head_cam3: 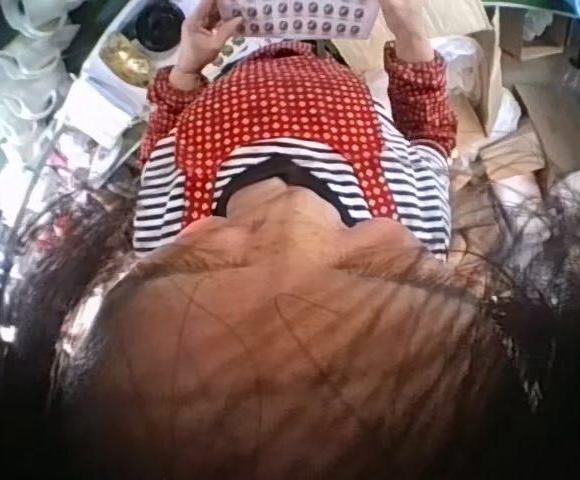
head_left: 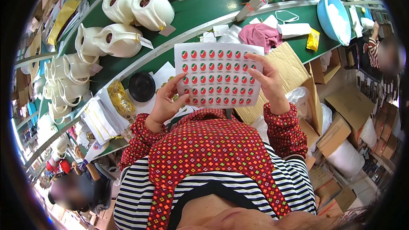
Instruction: The person applies small stickers to white plastic kettles on a green workbench, then places lids on the kettles. The person handles sticker sheets, kettles, and lids, and moves a blue basin to access more lids.
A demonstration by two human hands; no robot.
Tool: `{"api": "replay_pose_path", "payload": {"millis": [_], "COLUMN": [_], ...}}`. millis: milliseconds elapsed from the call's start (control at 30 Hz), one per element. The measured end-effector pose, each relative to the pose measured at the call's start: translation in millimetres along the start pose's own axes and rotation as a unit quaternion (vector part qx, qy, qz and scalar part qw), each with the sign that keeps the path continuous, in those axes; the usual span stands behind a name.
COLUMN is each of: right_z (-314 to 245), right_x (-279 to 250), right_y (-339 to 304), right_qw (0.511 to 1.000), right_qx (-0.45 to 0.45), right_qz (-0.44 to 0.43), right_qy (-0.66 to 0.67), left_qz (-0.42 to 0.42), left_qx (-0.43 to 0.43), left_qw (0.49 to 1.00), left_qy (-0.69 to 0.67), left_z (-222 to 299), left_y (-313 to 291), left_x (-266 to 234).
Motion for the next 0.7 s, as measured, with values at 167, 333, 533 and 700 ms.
{"api": "replay_pose_path", "payload": {"millis": [167,333,533,700], "right_z": [-20.7,-39.9,-52.6,-56.4], "right_x": [16.0,32.0,31.1,33.3], "right_y": [-11.4,-27.9,-21.9,-22.9], "right_qw": [0.997,0.989,0.99,0.985], "right_qx": [-0.023,-0.095,-0.096,-0.122], "right_qz": [-0.044,-0.035,-0.023,-0.034], "right_qy": [-0.065,-0.106,-0.101,-0.116], "left_qz": [0.016,0.042,0.036,0.054], "left_qx": [0.089,0.096,0.144,0.104], "left_qw": [0.985,0.994,0.988,0.992], "left_qy": [-0.145,-0.045,-0.04,-0.051], "left_z": [34.1,51.5,65.7,69.4], "left_y": [11.9,26.6,22.3,21.2], "left_x": [-1.3,-11.1,-1.9,-9.2]}}
Point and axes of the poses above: each hand's wrist, its own y-axis towards the middle knuckle, its own x-axis out of the palm, z = x × y, the point moved 3 cm from there along y, towards the middle knuckle, and after that the axes turned 2 degrees about y, right-handed, at the moved point
